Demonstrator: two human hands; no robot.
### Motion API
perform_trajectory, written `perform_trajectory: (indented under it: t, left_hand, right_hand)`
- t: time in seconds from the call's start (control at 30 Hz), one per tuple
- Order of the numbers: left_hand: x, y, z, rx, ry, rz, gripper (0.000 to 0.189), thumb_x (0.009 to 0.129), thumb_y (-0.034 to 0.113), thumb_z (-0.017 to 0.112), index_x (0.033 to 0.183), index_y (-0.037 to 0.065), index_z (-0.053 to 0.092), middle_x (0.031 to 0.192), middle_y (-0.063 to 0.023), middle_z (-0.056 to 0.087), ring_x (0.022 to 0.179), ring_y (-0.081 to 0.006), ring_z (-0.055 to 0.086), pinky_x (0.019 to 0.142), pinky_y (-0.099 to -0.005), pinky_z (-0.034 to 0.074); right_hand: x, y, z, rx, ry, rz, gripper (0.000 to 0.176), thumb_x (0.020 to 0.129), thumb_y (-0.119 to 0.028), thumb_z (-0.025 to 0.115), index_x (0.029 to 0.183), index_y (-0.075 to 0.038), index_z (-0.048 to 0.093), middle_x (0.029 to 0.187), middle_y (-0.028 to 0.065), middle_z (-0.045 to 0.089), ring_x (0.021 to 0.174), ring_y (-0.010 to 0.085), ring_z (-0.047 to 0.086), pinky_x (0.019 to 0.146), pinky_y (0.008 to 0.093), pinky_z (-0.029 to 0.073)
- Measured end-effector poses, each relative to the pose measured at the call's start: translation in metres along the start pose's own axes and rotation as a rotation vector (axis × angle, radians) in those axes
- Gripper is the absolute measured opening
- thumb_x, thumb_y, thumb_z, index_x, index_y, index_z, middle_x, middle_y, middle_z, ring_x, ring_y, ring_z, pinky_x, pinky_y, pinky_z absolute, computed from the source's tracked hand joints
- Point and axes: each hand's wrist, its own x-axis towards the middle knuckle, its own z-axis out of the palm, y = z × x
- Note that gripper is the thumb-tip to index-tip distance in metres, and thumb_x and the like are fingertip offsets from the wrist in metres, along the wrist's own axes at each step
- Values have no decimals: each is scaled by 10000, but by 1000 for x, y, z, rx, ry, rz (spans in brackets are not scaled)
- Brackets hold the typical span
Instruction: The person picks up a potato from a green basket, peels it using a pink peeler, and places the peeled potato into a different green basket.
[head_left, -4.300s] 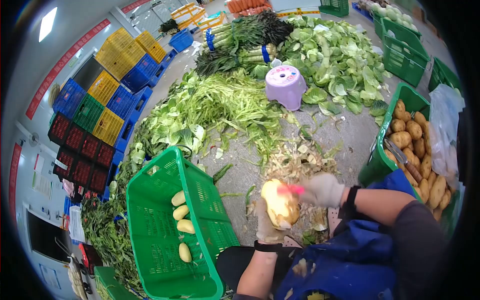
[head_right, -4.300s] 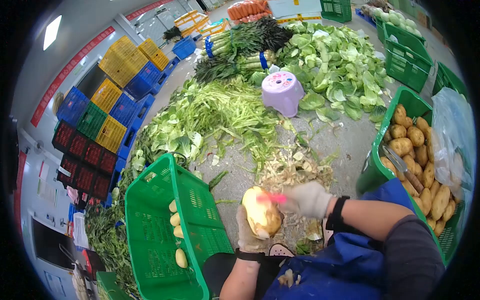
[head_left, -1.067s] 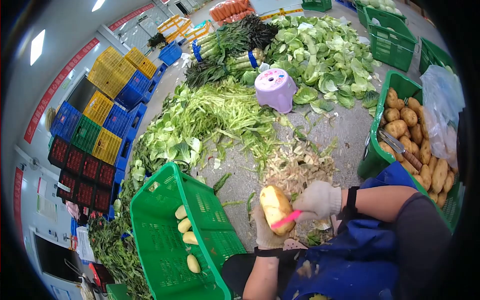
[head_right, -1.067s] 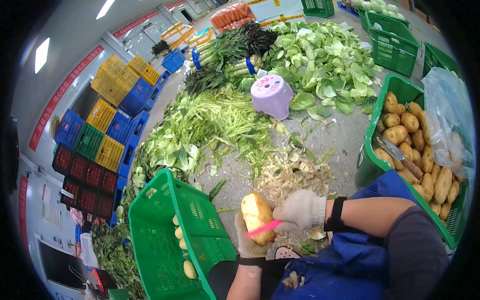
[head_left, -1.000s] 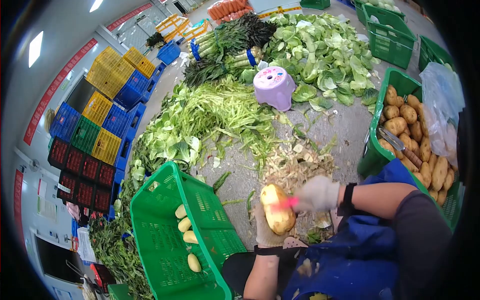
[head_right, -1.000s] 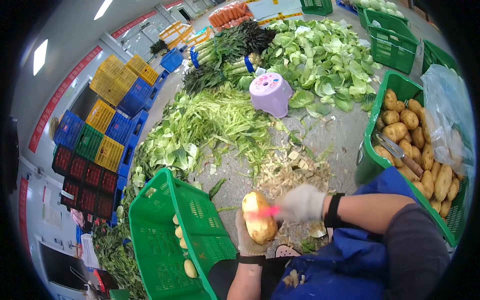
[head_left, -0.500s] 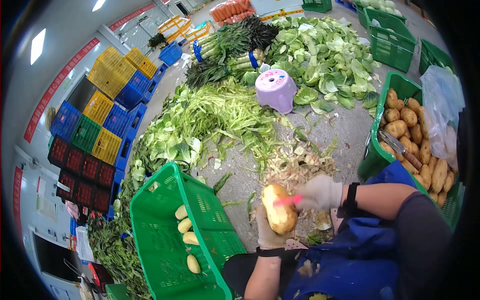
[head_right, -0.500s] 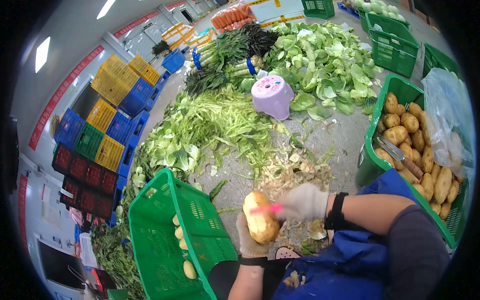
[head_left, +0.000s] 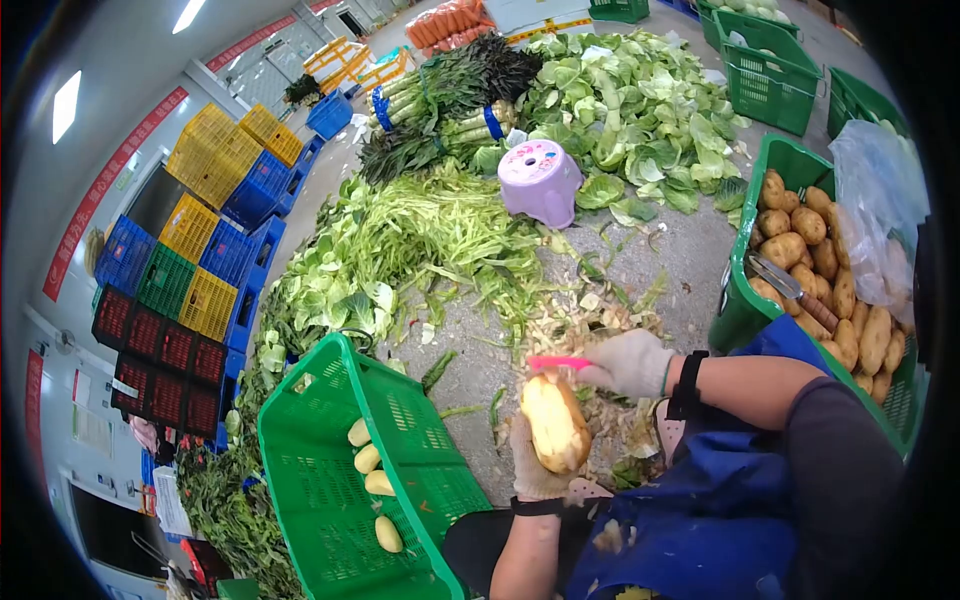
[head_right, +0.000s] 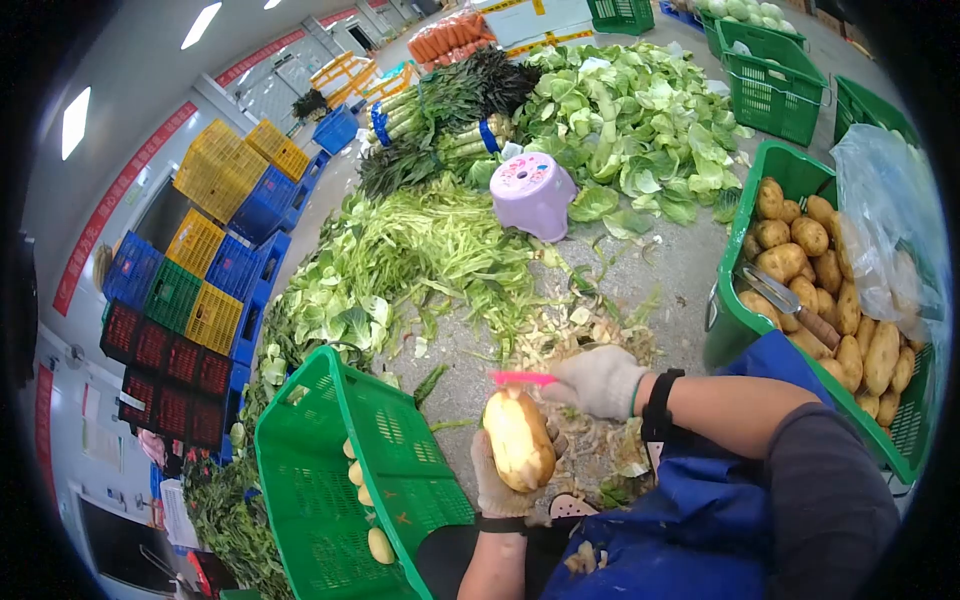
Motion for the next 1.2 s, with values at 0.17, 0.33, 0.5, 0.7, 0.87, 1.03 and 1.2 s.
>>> perform_trajectory:
  t: [0.17,0.33,0.5,0.7,0.87,1.03,1.2]
  left_hand:
    - [-5,1,7,46,-62,48,624,866,502,533,1327,88,458,1181,-108,589,1013,-259,612,849,-406,531]
    - [-5,10,18,131,-2,109,612,802,258,562,1349,41,392,1152,-145,573,967,-268,626,812,-400,557]
    - [-11,6,27,381,-88,210,701,726,198,616,1352,14,362,1149,-152,565,963,-278,625,817,-389,554]
    - [-8,5,12,599,52,353,692,687,52,592,1343,19,375,1168,-116,553,1036,-248,584,891,-378,510]
    - [-6,11,8,575,53,362,746,694,-21,590,1388,-13,316,1210,-120,515,1064,-225,553,916,-341,481]
    - [-5,10,3,673,96,383,751,711,-29,607,1398,-14,301,1219,-129,512,1047,-218,559,904,-334,485]
    - [-2,5,6,683,157,323,750,759,-12,638,1412,-46,270,1221,-137,511,1031,-201,561,878,-308,492]
  right_hand:
    - [-5,4,7,97,75,-164,397,905,-507,483,892,-132,610,725,144,627,692,360,626,600,439,487]
    - [-2,8,-3,144,107,-34,400,912,-499,470,914,-125,611,770,157,637,736,378,629,645,450,491]
    - [2,12,-7,108,-54,109,416,912,-477,484,981,-94,630,846,188,647,804,385,626,714,451,498]
    - [-7,2,-10,264,51,-90,442,909,-517,467,979,-111,628,828,190,644,799,383,626,701,443,498]
    - [-11,4,-11,198,187,-255,389,901,-504,494,916,-150,654,724,158,628,682,372,621,589,441,490]
    - [-1,13,-9,17,47,72,386,899,-499,491,908,-131,607,728,145,634,697,359,633,601,452,491]
    - [-7,-7,-12,-107,-70,-145,391,921,-503,445,934,-154,623,728,119,649,682,335,643,580,451,489]
